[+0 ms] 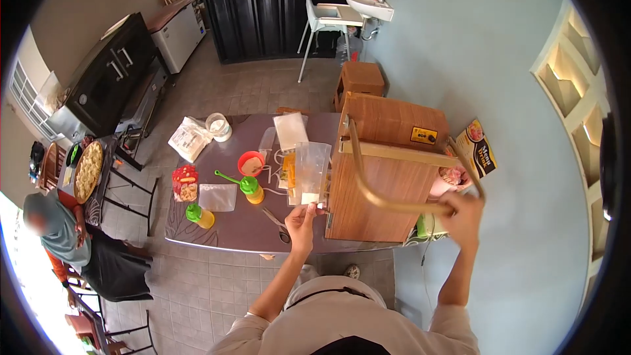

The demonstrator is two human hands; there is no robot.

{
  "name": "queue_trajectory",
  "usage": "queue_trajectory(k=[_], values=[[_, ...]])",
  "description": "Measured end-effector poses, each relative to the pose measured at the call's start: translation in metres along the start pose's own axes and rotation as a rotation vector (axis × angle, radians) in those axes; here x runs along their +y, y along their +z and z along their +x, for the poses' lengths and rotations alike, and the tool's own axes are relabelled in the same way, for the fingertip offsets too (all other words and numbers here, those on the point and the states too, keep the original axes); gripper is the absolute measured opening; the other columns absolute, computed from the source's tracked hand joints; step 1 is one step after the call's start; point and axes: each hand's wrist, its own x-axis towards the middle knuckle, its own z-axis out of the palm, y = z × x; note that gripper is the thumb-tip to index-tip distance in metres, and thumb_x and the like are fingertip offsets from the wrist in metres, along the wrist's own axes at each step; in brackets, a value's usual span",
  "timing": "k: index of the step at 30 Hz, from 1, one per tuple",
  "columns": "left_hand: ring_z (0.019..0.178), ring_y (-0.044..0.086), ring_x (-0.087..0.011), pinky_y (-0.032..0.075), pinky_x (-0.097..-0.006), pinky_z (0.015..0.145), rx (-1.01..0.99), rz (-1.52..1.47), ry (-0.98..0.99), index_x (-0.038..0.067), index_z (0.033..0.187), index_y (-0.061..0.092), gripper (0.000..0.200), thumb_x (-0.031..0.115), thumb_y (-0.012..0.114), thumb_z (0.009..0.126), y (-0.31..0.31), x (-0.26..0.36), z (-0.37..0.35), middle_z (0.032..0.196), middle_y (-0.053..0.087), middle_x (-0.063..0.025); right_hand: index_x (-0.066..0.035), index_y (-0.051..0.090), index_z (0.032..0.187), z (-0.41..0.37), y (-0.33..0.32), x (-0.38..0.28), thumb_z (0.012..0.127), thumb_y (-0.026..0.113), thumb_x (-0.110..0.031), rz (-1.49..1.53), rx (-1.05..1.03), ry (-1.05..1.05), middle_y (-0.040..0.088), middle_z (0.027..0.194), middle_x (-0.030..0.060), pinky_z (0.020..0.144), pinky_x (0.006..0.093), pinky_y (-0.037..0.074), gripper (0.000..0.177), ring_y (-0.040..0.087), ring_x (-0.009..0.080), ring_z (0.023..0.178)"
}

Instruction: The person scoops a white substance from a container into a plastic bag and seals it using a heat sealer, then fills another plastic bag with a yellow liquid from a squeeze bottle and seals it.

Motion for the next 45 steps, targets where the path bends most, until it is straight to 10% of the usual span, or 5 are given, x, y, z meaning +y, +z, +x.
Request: queue_trajectory(k=[5, 14, 45], values=[[0.07, 0.058, -0.0111, 0.044, -0.0254, 0.069, 0.036, 0.03, -0.014, -0.002, 0.081, 0.062, 0.02, 0.016, 0.058, 0.088, 0.005, -0.019, -0.012, 0.074, 0.063, -0.006, -0.012, 0.051, 0.061, 0.105, -0.016, 0.012, 0.065, 0.074, -0.022, -0.289, 0.415, -0.047, 0.046, 0.044, 0.0024, 0.042, 0.0315, 0.035, 0.025, 0.046, 0.0223, 0.041], [0.067, 0.056, -0.0092, 0.045, -0.0226, 0.064, -0.02, -0.033, -0.213, -0.004, 0.087, 0.064, 0.021, 0.015, 0.058, 0.087, 0.037, -0.093, -0.028, 0.08, 0.066, -0.0069, -0.016, 0.058, 0.067, 0.209, -0.005, 0.058, 0.07, 0.067, -0.034, -0.4, 0.311, 0.005, 0.05, 0.046, 0.0045, 0.044, 0.0355, 0.039, 0.021, 0.051, 0.0258, 0.047], [0.066, 0.055, -0.0105, 0.044, -0.0243, 0.065, -0.039, 0.003, -0.14, -0.001, 0.086, 0.065, 0.024, 0.022, 0.06, 0.086, 0.106, -0.095, 0.068, 0.086, 0.067, -0.0102, -0.015, 0.05, 0.058, 0.132, -0.014, 0.018, 0.072, 0.07, -0.037, -0.394, 0.346, 0.015, 0.039, 0.04, -0.0004, 0.039, 0.0312, 0.026, 0.033, 0.037, 0.0186, 0.038]])
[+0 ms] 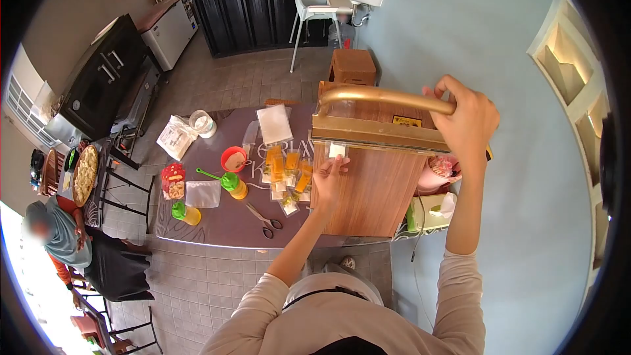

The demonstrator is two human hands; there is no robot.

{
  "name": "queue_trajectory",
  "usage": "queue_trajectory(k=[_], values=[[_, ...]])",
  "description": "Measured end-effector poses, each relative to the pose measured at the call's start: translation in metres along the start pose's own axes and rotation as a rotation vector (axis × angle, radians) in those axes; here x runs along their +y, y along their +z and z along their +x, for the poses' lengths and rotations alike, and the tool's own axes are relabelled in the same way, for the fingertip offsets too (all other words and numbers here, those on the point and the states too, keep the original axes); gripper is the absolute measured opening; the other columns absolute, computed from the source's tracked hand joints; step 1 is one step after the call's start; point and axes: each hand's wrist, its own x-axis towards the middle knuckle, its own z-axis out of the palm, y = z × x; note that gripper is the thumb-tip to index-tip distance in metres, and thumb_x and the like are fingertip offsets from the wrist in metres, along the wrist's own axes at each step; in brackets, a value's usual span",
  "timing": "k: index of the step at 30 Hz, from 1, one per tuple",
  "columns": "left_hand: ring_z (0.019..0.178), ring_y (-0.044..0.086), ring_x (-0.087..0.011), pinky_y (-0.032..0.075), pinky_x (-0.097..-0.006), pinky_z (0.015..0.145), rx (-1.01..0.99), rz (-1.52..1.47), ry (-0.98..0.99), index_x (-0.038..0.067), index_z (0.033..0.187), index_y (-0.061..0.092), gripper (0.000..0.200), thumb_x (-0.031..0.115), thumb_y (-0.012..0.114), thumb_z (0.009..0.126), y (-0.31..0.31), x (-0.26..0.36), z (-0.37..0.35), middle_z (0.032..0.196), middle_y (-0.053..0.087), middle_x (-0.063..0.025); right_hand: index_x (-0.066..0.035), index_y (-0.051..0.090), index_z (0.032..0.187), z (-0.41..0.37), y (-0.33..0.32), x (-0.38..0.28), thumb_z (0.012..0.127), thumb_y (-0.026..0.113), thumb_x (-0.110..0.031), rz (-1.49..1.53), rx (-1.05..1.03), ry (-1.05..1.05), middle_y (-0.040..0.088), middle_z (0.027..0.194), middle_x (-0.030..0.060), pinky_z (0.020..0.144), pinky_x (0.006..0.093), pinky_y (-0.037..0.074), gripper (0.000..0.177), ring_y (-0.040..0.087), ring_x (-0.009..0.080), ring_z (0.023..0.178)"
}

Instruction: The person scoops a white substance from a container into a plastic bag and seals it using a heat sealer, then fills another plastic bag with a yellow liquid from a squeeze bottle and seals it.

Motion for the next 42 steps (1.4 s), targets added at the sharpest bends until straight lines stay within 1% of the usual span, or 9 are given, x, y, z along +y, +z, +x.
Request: queue_trajectory(k=[9, 11, 14, 17, 22, 24, 31, 39, 42], values=[[0.067, 0.055, -0.0102, 0.045, -0.0242, 0.065, -0.015, -0.007, -0.002, 0.0, 0.089, 0.064, 0.022, 0.021, 0.06, 0.086, -0.003, -0.005, 0.002, 0.086, 0.067, -0.0095, -0.015, 0.05, 0.058, -0.049, -0.021, -0.014, 0.068, 0.074, -0.03, 0.078, -0.04, -0.009, 0.042, 0.041, -0.0013, 0.04, 0.0304, 0.028, 0.03, 0.04, 0.0177, 0.038], [0.064, 0.057, -0.0107, 0.046, -0.0229, 0.061, -0.008, -0.005, 0.142, -0.002, 0.089, 0.064, 0.024, 0.021, 0.06, 0.086, -0.003, -0.009, 0.003, 0.082, 0.067, -0.0096, -0.014, 0.051, 0.057, -0.062, -0.025, -0.016, 0.068, 0.074, -0.029, 0.125, -0.067, -0.002, 0.044, 0.042, -0.0015, 0.041, 0.0302, 0.029, 0.029, 0.041, 0.0174, 0.038], [0.062, 0.057, -0.0113, 0.046, -0.023, 0.057, 0.04, -0.023, 0.004, -0.002, 0.085, 0.064, 0.023, 0.02, 0.061, 0.086, 0.002, -0.002, 0.001, 0.079, 0.066, -0.0106, -0.014, 0.052, 0.057, -0.082, -0.031, -0.021, 0.067, 0.075, -0.026, 0.173, -0.122, -0.011, 0.048, 0.044, -0.0019, 0.043, 0.0297, 0.031, 0.027, 0.043, 0.0168, 0.038], [0.067, 0.057, -0.0091, 0.044, -0.0214, 0.063, 0.029, 0.136, 0.034, 0.0, 0.088, 0.065, 0.022, 0.021, 0.058, 0.087, 0.0, -0.002, 0.004, 0.083, 0.067, -0.0076, -0.014, 0.053, 0.057, -0.106, -0.03, -0.023, 0.065, 0.075, -0.023, 0.187, -0.21, 0.02, 0.051, 0.046, -0.0022, 0.046, 0.0287, 0.033, 0.026, 0.044, 0.0165, 0.038], [0.066, 0.056, -0.0096, 0.044, -0.0223, 0.064, -0.015, 0.057, 0.056, 0.0, 0.088, 0.065, 0.023, 0.023, 0.059, 0.087, -0.003, -0.007, 0.006, 0.083, 0.067, -0.0074, -0.013, 0.052, 0.057, -0.126, -0.028, -0.027, 0.066, 0.074, -0.022, 0.203, -0.264, 0.034, 0.049, 0.046, -0.0017, 0.046, 0.0291, 0.031, 0.026, 0.045, 0.0165, 0.039], [0.068, 0.056, -0.0128, 0.046, -0.0282, 0.069, -0.026, 0.138, 0.052, -0.002, 0.09, 0.063, 0.033, 0.03, 0.057, 0.087, -0.002, -0.002, 0.002, 0.081, 0.067, -0.0101, -0.013, 0.051, 0.057, -0.133, -0.027, -0.027, 0.068, 0.073, -0.023, 0.199, -0.284, 0.035, 0.052, 0.049, -0.0024, 0.046, 0.0298, 0.031, 0.026, 0.048, 0.0167, 0.041], [0.07, 0.055, -0.0107, 0.043, -0.0256, 0.068, -0.046, 0.129, 0.05, 0.001, 0.089, 0.066, 0.031, 0.03, 0.058, 0.086, -0.001, 0.007, -0.001, 0.086, 0.067, -0.0073, -0.012, 0.051, 0.058, -0.151, -0.023, -0.03, 0.069, 0.072, -0.023, 0.189, -0.342, 0.069, 0.051, 0.048, -0.0007, 0.048, 0.0308, 0.03, 0.025, 0.047, 0.0184, 0.041], [0.075, 0.056, -0.0131, 0.044, -0.029, 0.076, -0.056, 0.146, 0.009, -0.001, 0.089, 0.063, 0.036, 0.035, 0.056, 0.088, -0.001, 0.004, -0.001, 0.087, 0.066, -0.0086, -0.013, 0.053, 0.06, -0.165, -0.018, -0.031, 0.071, 0.069, -0.024, 0.182, -0.399, 0.086, 0.055, 0.053, -0.0024, 0.048, 0.0318, 0.032, 0.023, 0.053, 0.0203, 0.045], [0.071, 0.055, -0.0102, 0.042, -0.0251, 0.068, -0.045, 0.118, 0.041, 0.003, 0.088, 0.066, 0.027, 0.029, 0.058, 0.087, -0.001, 0.004, 0.0, 0.086, 0.067, -0.0067, -0.012, 0.053, 0.061, -0.168, -0.017, -0.032, 0.071, 0.069, -0.024, 0.188, -0.402, 0.092, 0.055, 0.054, -0.0023, 0.049, 0.0325, 0.032, 0.023, 0.052, 0.0207, 0.045]])
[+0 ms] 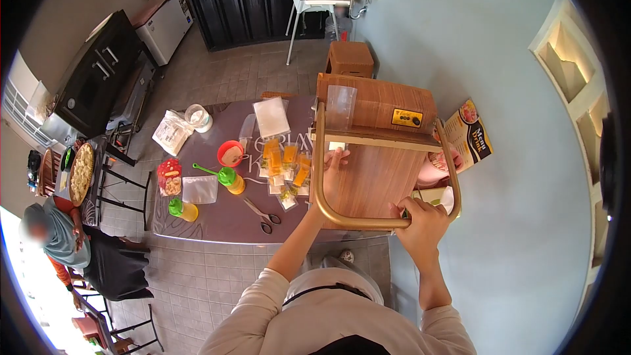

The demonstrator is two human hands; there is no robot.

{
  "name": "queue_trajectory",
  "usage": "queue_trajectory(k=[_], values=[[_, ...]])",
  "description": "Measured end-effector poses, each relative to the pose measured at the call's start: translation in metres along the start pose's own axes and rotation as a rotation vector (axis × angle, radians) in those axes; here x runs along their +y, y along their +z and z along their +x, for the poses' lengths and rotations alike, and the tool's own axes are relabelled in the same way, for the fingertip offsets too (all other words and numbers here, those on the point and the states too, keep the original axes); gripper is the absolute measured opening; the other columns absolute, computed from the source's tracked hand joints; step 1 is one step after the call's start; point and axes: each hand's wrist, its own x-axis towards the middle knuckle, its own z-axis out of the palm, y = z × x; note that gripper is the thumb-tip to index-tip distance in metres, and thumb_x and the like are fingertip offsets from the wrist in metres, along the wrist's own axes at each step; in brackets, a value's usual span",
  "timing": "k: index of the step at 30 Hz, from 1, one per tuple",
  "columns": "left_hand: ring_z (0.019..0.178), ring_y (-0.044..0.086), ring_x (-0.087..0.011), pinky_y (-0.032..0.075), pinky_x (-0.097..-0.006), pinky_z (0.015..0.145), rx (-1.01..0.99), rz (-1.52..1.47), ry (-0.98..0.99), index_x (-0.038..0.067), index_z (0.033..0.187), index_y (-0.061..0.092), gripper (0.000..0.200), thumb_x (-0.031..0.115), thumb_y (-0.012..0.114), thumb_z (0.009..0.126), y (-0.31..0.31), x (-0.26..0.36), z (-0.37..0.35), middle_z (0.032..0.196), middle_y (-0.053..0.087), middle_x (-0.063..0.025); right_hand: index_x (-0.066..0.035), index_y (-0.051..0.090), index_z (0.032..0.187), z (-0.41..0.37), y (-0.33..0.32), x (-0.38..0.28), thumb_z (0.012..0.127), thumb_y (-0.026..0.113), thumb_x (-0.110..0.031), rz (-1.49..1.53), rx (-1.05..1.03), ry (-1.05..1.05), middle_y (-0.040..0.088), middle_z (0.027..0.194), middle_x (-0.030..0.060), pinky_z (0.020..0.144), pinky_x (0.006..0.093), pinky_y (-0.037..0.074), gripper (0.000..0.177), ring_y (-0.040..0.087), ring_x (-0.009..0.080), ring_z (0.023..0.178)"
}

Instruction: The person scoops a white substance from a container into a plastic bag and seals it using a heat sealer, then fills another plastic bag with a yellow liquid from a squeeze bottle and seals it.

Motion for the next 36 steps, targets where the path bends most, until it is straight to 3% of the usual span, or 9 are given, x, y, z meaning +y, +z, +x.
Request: queue_trajectory(k=[7, 9, 12, 19, 21, 36], values=[[0.071, 0.055, -0.0099, 0.042, -0.0248, 0.068, -0.004, 0.012, -0.007, 0.003, 0.087, 0.066, 0.027, 0.029, 0.058, 0.087, 0.0, 0.0, 0.0, 0.085, 0.067, -0.0061, -0.012, 0.053, 0.061, -0.006, 0.007, 0.001, 0.071, 0.069, -0.023, 0.014, -0.01, 0.025, 0.056, 0.054, -0.0022, 0.05, 0.0333, 0.032, 0.023, 0.052, 0.0212, 0.045], [0.077, 0.057, -0.0128, 0.045, -0.0285, 0.076, -0.007, 0.045, -0.04, 0.001, 0.087, 0.063, 0.034, 0.034, 0.056, 0.088, -0.001, 0.0, -0.001, 0.087, 0.067, -0.0077, -0.012, 0.053, 0.061, -0.007, 0.008, 0.002, 0.071, 0.069, -0.024, 0.012, -0.015, 0.026, 0.055, 0.054, -0.0022, 0.05, 0.0333, 0.031, 0.023, 0.052, 0.0212, 0.045], [0.071, 0.055, -0.0094, 0.041, -0.0247, 0.069, 0.011, -0.006, -0.018, 0.003, 0.086, 0.065, 0.028, 0.03, 0.058, 0.087, 0.001, 0.001, -0.002, 0.086, 0.067, -0.0063, -0.012, 0.052, 0.061, -0.007, 0.007, 0.001, 0.071, 0.069, -0.024, 0.002, -0.018, 0.023, 0.055, 0.054, -0.0021, 0.049, 0.0333, 0.031, 0.023, 0.052, 0.0211, 0.045], [0.071, 0.055, -0.0098, 0.041, -0.0251, 0.07, 0.015, -0.007, -0.029, 0.003, 0.087, 0.065, 0.027, 0.029, 0.058, 0.087, 0.0, 0.0, -0.001, 0.086, 0.067, -0.0065, -0.012, 0.052, 0.061, -0.008, 0.01, 0.001, 0.071, 0.069, -0.024, -0.009, -0.01, 0.019, 0.055, 0.054, -0.0018, 0.049, 0.0333, 0.032, 0.023, 0.052, 0.0213, 0.045], [0.077, 0.057, -0.0129, 0.045, -0.0282, 0.076, -0.028, 0.066, -0.02, 0.001, 0.09, 0.063, 0.036, 0.036, 0.056, 0.087, -0.002, 0.0, -0.001, 0.086, 0.066, -0.0074, -0.012, 0.052, 0.06, -0.01, 0.012, 0.002, 0.071, 0.069, -0.024, 0.003, -0.008, 0.019, 0.055, 0.054, -0.0016, 0.049, 0.0334, 0.032, 0.023, 0.052, 0.0214, 0.045], [0.073, 0.055, -0.0102, 0.042, -0.0259, 0.071, -0.007, 0.049, -0.06, 0.004, 0.086, 0.065, 0.028, 0.031, 0.057, 0.088, -0.001, 0.001, -0.002, 0.086, 0.066, -0.0051, -0.011, 0.052, 0.06, -0.018, 0.023, 0.004, 0.07, 0.069, -0.024, -0.007, -0.033, 0.035, 0.053, 0.053, -0.001, 0.049, 0.0341, 0.03, 0.024, 0.052, 0.0213, 0.045]])
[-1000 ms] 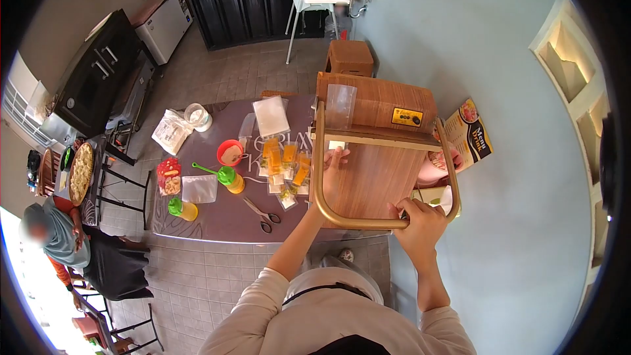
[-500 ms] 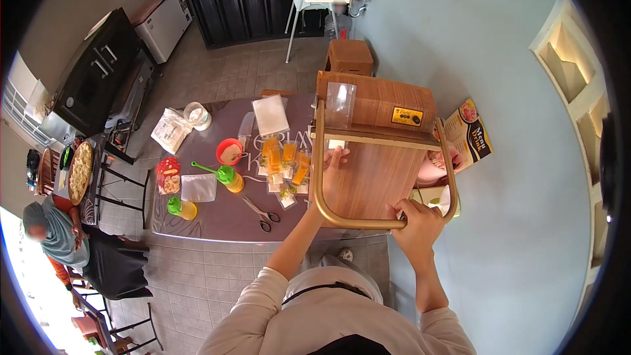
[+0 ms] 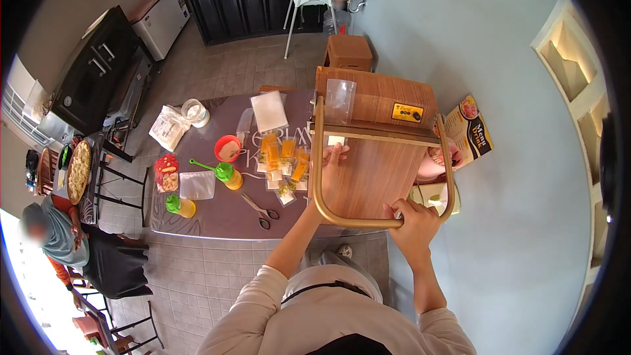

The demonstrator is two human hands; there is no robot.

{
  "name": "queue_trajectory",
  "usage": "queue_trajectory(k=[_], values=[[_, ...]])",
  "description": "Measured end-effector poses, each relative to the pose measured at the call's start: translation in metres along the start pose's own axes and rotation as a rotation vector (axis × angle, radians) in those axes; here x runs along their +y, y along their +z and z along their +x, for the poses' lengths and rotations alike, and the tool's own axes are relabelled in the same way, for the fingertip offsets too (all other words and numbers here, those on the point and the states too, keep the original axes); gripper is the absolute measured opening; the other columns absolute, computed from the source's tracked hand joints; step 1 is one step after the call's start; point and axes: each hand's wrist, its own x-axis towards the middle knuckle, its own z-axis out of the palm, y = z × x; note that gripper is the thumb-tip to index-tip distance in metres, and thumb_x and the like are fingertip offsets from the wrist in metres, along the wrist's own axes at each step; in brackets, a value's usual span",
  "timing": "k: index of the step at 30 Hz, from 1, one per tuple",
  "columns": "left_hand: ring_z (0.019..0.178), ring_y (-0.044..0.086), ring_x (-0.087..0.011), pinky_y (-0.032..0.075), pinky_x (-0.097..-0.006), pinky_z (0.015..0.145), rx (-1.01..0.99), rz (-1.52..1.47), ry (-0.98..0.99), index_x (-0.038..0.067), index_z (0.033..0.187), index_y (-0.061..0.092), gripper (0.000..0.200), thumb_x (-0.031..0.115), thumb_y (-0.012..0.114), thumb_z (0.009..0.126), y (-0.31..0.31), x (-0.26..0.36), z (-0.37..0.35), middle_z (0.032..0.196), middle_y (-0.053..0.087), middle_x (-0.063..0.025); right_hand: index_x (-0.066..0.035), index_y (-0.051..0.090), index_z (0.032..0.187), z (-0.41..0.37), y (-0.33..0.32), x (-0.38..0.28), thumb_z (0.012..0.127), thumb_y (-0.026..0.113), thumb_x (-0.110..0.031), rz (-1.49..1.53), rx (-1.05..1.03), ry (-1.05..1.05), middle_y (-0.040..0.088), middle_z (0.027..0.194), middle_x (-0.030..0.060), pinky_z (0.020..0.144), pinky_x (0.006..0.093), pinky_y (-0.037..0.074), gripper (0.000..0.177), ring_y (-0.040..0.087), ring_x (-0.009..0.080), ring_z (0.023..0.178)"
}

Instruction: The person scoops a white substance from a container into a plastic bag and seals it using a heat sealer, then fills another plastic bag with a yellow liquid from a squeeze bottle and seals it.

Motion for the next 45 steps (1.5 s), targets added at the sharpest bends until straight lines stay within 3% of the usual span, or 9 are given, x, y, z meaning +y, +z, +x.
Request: queue_trajectory(k=[8, 13, 16, 25, 34, 36, 40, 42, 45], values=[[0.072, 0.055, -0.0099, 0.042, -0.0252, 0.07, -0.007, -0.042, 0.011, 0.005, 0.085, 0.065, 0.026, 0.03, 0.058, 0.087, -0.002, -0.004, 0.001, 0.086, 0.066, -0.0051, -0.013, 0.045, 0.051, -0.005, 0.011, 0.002, 0.07, 0.068, -0.021, -0.103, 0.165, -0.059, 0.047, 0.046, -0.0004, 0.046, 0.0312, 0.027, 0.031, 0.043, 0.019, 0.039], [0.071, 0.055, -0.0098, 0.042, -0.0246, 0.069, -0.001, -0.076, 0.022, 0.004, 0.085, 0.065, 0.025, 0.028, 0.058, 0.088, -0.001, -0.008, 0.004, 0.086, 0.067, -0.0061, -0.015, 0.037, 0.048, -0.013, 0.033, 0.011, 0.058, 0.059, -0.008, -0.164, 0.378, -0.137, 0.037, 0.043, -0.002, 0.044, 0.0291, 0.023, 0.026, 0.036, 0.0156, 0.039], [0.076, 0.057, -0.0138, 0.046, -0.0293, 0.074, -0.029, -0.072, 0.001, 0.004, 0.085, 0.064, 0.032, 0.035, 0.057, 0.087, -0.003, -0.008, 0.004, 0.087, 0.066, -0.0068, -0.015, 0.037, 0.049, -0.015, 0.037, 0.013, 0.055, 0.057, -0.008, -0.188, 0.416, -0.15, 0.036, 0.044, -0.0022, 0.044, 0.0287, 0.023, 0.023, 0.034, 0.0151, 0.04], [0.07, 0.056, -0.0115, 0.046, -0.027, 0.07, -0.047, -0.125, 0.047, 0.004, 0.088, 0.064, 0.023, 0.026, 0.056, 0.088, -0.004, -0.005, 0.0, 0.087, 0.066, -0.008, -0.014, 0.039, 0.05, -0.017, 0.041, 0.013, 0.054, 0.058, -0.01, -0.187, 0.442, -0.147, 0.035, 0.045, -0.0015, 0.045, 0.0293, 0.024, 0.02, 0.036, 0.0158, 0.041], [0.072, 0.056, -0.0122, 0.046, -0.0276, 0.07, -0.066, -0.156, 0.011, 0.005, 0.088, 0.064, 0.023, 0.027, 0.057, 0.088, -0.005, 0.001, -0.005, 0.088, 0.066, -0.0076, -0.013, 0.036, 0.047, -0.017, 0.036, 0.008, 0.053, 0.059, -0.008, -0.17, 0.414, -0.12, 0.039, 0.044, 0.0008, 0.049, 0.0311, 0.025, 0.024, 0.037, 0.0185, 0.042], [0.078, 0.057, -0.0143, 0.046, -0.0297, 0.075, -0.09, -0.116, -0.01, 0.005, 0.089, 0.061, 0.031, 0.036, 0.057, 0.087, -0.006, 0.003, -0.005, 0.09, 0.065, -0.0081, -0.013, 0.037, 0.047, -0.017, 0.038, 0.009, 0.053, 0.059, -0.008, -0.162, 0.423, -0.12, 0.039, 0.044, 0.0008, 0.049, 0.0312, 0.025, 0.023, 0.037, 0.0185, 0.042], [0.078, 0.057, -0.0144, 0.047, -0.0295, 0.075, -0.083, -0.099, -0.008, 0.005, 0.089, 0.061, 0.031, 0.035, 0.057, 0.087, -0.006, 0.004, -0.006, 0.09, 0.065, -0.0084, -0.013, 0.037, 0.047, -0.019, 0.041, 0.011, 0.053, 0.059, -0.008, -0.165, 0.434, -0.122, 0.039, 0.044, 0.0009, 0.05, 0.0312, 0.025, 0.023, 0.037, 0.0186, 0.042], [0.073, 0.056, -0.0125, 0.045, -0.0278, 0.073, -0.073, -0.174, 0.006, 0.004, 0.087, 0.063, 0.023, 0.026, 0.057, 0.088, -0.004, 0.005, -0.006, 0.088, 0.066, -0.0074, -0.014, 0.036, 0.047, -0.019, 0.04, 0.012, 0.052, 0.059, -0.009, -0.172, 0.441, -0.131, 0.037, 0.045, 0.0, 0.048, 0.0305, 0.025, 0.023, 0.036, 0.0174, 0.042], [0.073, 0.055, -0.0125, 0.044, -0.0276, 0.073, -0.055, -0.154, -0.025, 0.005, 0.087, 0.062, 0.022, 0.026, 0.058, 0.088, -0.003, 0.009, -0.008, 0.087, 0.066, -0.0075, -0.013, 0.036, 0.047, -0.018, 0.038, 0.01, 0.052, 0.059, -0.009, -0.162, 0.448, -0.137, 0.037, 0.045, 0.0002, 0.048, 0.0304, 0.025, 0.024, 0.036, 0.0174, 0.042]])
